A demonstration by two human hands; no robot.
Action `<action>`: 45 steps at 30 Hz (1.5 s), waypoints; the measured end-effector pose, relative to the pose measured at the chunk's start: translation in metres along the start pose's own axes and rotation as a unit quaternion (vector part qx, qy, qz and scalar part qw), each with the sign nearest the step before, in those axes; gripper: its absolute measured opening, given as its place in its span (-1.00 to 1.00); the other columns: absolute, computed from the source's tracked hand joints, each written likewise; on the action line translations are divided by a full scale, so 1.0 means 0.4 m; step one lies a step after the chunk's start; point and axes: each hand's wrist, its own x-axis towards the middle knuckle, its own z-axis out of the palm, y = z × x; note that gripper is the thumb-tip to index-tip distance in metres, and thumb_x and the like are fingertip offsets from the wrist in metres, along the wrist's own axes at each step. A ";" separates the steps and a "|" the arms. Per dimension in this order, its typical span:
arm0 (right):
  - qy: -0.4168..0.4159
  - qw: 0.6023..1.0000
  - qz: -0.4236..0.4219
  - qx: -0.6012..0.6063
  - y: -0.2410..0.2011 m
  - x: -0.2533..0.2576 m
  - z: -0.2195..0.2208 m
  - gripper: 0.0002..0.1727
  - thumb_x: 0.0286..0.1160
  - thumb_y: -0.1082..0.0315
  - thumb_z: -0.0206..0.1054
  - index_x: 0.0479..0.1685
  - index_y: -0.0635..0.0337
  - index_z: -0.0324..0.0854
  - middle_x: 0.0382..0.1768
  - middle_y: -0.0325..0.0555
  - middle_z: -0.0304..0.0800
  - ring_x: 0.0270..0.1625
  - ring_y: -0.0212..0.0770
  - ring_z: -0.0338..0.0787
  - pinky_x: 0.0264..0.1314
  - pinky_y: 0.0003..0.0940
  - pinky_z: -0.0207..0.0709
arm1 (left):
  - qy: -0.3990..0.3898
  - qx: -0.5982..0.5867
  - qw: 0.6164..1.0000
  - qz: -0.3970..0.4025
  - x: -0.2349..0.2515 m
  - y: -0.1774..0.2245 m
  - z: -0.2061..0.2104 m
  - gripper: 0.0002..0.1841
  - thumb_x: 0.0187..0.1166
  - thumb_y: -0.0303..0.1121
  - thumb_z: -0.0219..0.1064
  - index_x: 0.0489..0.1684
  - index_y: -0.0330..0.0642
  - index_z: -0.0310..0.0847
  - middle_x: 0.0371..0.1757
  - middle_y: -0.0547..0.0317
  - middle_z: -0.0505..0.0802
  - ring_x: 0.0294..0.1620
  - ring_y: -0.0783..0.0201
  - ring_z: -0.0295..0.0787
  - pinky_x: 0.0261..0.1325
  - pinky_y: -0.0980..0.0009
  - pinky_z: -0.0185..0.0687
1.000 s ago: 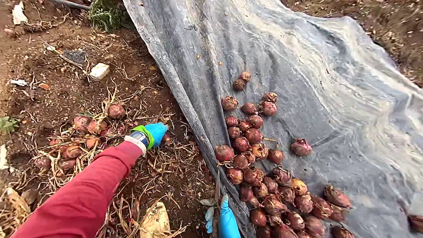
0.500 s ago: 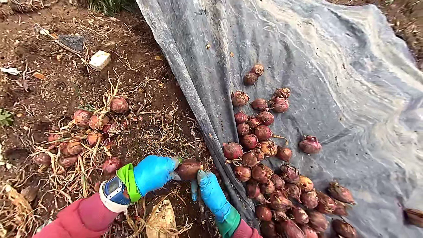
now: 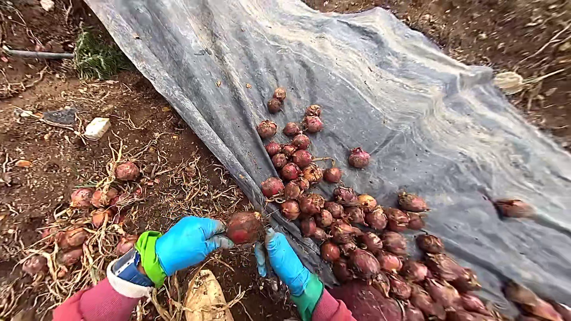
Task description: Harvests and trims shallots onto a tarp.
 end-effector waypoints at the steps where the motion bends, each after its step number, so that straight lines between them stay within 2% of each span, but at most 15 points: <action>1: -0.027 0.999 0.011 -0.045 0.012 -0.011 -0.011 -0.05 0.32 -0.71 -0.03 -0.53 0.12 0.62 -0.70 -0.18 0.66 -0.70 -0.23 0.67 -0.62 -0.26 0.64 | -0.006 -0.031 0.999 -0.015 0.004 0.026 0.021 -0.63 0.63 0.19 0.32 -0.20 0.12 0.80 -0.44 0.39 0.81 -0.40 0.41 0.74 -0.21 0.24 0.70; 4: -0.078 0.989 0.042 -0.120 0.025 -0.048 -0.011 -0.05 0.21 -0.76 0.02 -0.53 0.06 0.64 -0.67 -0.22 0.69 -0.66 -0.25 0.69 -0.56 -0.24 0.63 | -0.083 -0.026 0.995 -0.054 0.012 0.113 0.079 -0.59 0.77 0.15 0.13 0.04 0.06 0.73 -0.31 0.26 0.86 -0.29 0.27 0.84 -0.03 0.11 0.78; 8: -0.031 0.996 -0.017 -0.086 0.039 -0.120 -0.009 0.02 0.35 -0.73 -0.28 -0.46 0.08 0.62 -0.70 -0.16 0.65 -0.70 -0.19 0.67 -0.61 -0.19 0.65 | -0.151 0.088 0.984 -0.034 0.027 0.226 0.147 -0.50 0.81 0.11 -0.02 -0.11 -0.09 0.69 -0.28 0.03 0.80 -0.15 0.00 0.78 -0.01 -0.15 0.62; 13: 0.151 0.986 -0.062 0.041 0.037 -0.208 -0.079 0.04 0.41 -0.69 -0.39 -0.42 0.13 0.60 -0.80 -0.16 0.51 -0.81 -0.20 0.56 -0.75 -0.24 0.59 | -0.038 0.190 0.978 -0.080 0.107 0.249 0.143 -0.58 0.80 0.10 0.04 -0.02 0.09 0.77 -0.09 0.15 0.90 0.01 0.04 0.86 0.06 -0.15 0.71; 16: 0.300 0.945 -0.087 0.102 0.026 -0.249 -0.163 0.02 0.56 -0.54 -0.66 -0.54 0.09 0.50 -0.84 -0.13 0.48 -0.84 -0.14 0.54 -0.80 -0.17 0.56 | -0.003 0.190 0.975 -0.113 0.105 0.113 0.129 -0.67 0.77 0.05 0.13 0.11 0.22 0.80 0.04 0.25 0.92 0.12 0.12 0.87 0.15 -0.11 0.74; 20: 0.241 0.969 -0.015 0.055 0.084 -0.213 -0.156 -0.02 0.52 -0.60 -0.52 -0.26 0.03 0.61 -0.75 -0.20 0.58 -0.78 -0.19 0.59 -0.73 -0.17 0.60 | -0.197 0.130 0.970 -0.048 -0.069 -0.042 0.196 -0.58 0.60 0.01 0.41 0.24 -0.06 0.76 0.03 -0.05 0.90 0.14 -0.14 0.84 0.19 -0.34 0.66; 22: 0.197 0.979 0.040 0.024 0.112 -0.176 -0.114 -0.02 0.61 -0.50 -0.59 -0.09 0.08 0.60 -0.71 -0.18 0.65 -0.75 -0.19 0.64 -0.70 -0.15 0.66 | -0.100 0.062 0.984 -0.135 -0.139 -0.135 0.169 -0.64 0.64 0.00 0.37 0.22 0.03 0.79 0.05 0.04 0.91 0.15 -0.03 0.84 0.25 -0.26 0.67; 26: 0.132 0.984 0.108 -0.041 0.140 -0.091 -0.009 0.00 0.74 -0.33 -0.65 -0.25 0.25 0.64 -0.73 -0.08 0.65 -0.75 -0.11 0.67 -0.68 -0.09 0.69 | 0.111 0.103 0.930 -0.335 -0.225 -0.435 0.096 -0.58 0.59 -0.28 0.39 0.45 0.20 0.69 0.47 0.24 0.79 0.37 0.05 0.79 0.37 -0.18 0.69; 29: 0.067 0.986 0.124 -0.091 0.126 -0.010 0.047 0.03 0.75 -0.34 -0.62 -0.15 0.25 0.73 -0.71 -0.08 0.69 -0.73 -0.14 0.68 -0.66 -0.13 0.69 | 0.076 0.142 0.930 -0.331 -0.234 -0.658 0.127 -0.05 0.32 -0.68 0.44 0.87 0.04 0.20 0.93 0.08 0.19 0.44 -0.21 0.72 0.28 -0.24 0.73; 32: 0.054 0.987 0.127 -0.087 0.103 0.054 0.078 0.05 0.74 -0.35 -0.62 -0.07 0.25 0.75 -0.71 -0.08 0.69 -0.74 -0.14 0.69 -0.68 -0.16 0.69 | 0.084 0.127 0.933 -0.326 -0.210 -0.713 0.136 -0.06 0.46 -0.57 0.43 0.94 0.05 0.04 0.79 -0.19 0.38 0.33 -0.25 0.78 0.25 -0.22 0.75; 34: 0.091 0.982 0.164 -0.030 0.118 0.070 0.097 0.06 0.72 -0.35 -0.69 -0.07 0.28 0.69 -0.73 -0.03 0.66 -0.77 -0.10 0.67 -0.72 -0.13 0.68 | 0.083 0.089 0.931 -0.344 -0.188 -0.694 0.120 -0.18 0.41 -0.26 0.58 0.78 -0.01 0.32 0.53 -0.22 0.61 0.25 -0.21 0.80 0.24 -0.22 0.76; 37: 0.111 0.959 0.254 0.061 0.192 0.056 0.131 0.17 0.59 -0.48 -0.75 0.01 0.28 0.69 -0.75 0.02 0.60 -0.77 -0.06 0.61 -0.71 -0.07 0.63 | 0.139 -0.046 0.920 -0.364 -0.159 -0.591 0.099 -0.16 0.09 0.20 0.72 0.45 0.05 0.62 0.16 0.12 0.88 0.19 0.09 0.85 0.30 -0.14 0.75; 40: 0.015 0.964 0.262 0.050 0.251 0.033 0.175 0.14 0.61 -0.49 -0.66 -0.01 0.29 0.70 -0.71 0.02 0.63 -0.74 -0.10 0.62 -0.67 -0.14 0.64 | 0.157 -0.188 0.926 -0.287 -0.126 -0.421 0.103 -0.19 -0.02 0.16 0.80 0.38 0.22 0.67 0.02 0.35 0.95 0.10 0.33 0.89 0.27 0.02 0.82; 42: -0.070 0.980 0.181 0.033 0.217 0.046 0.194 0.09 0.57 -0.58 -0.37 -0.02 0.28 0.76 -0.69 -0.05 0.67 -0.73 -0.15 0.65 -0.64 -0.19 0.68 | 0.128 -0.172 0.958 -0.190 -0.101 -0.323 0.120 -0.29 0.10 0.35 0.65 0.21 0.17 0.76 -0.07 0.37 0.94 0.01 0.34 0.89 0.19 0.05 0.82; 45: -0.058 0.996 0.074 -0.009 0.100 0.086 0.192 -0.03 0.39 -0.67 -0.07 -0.45 0.18 0.65 -0.69 -0.13 0.68 -0.70 -0.19 0.69 -0.63 -0.23 0.68 | 0.071 -0.093 0.989 -0.089 -0.070 -0.217 0.154 -0.25 0.28 0.65 0.20 -0.16 0.17 0.82 -0.33 0.40 0.87 -0.23 0.36 0.84 -0.09 0.08 0.80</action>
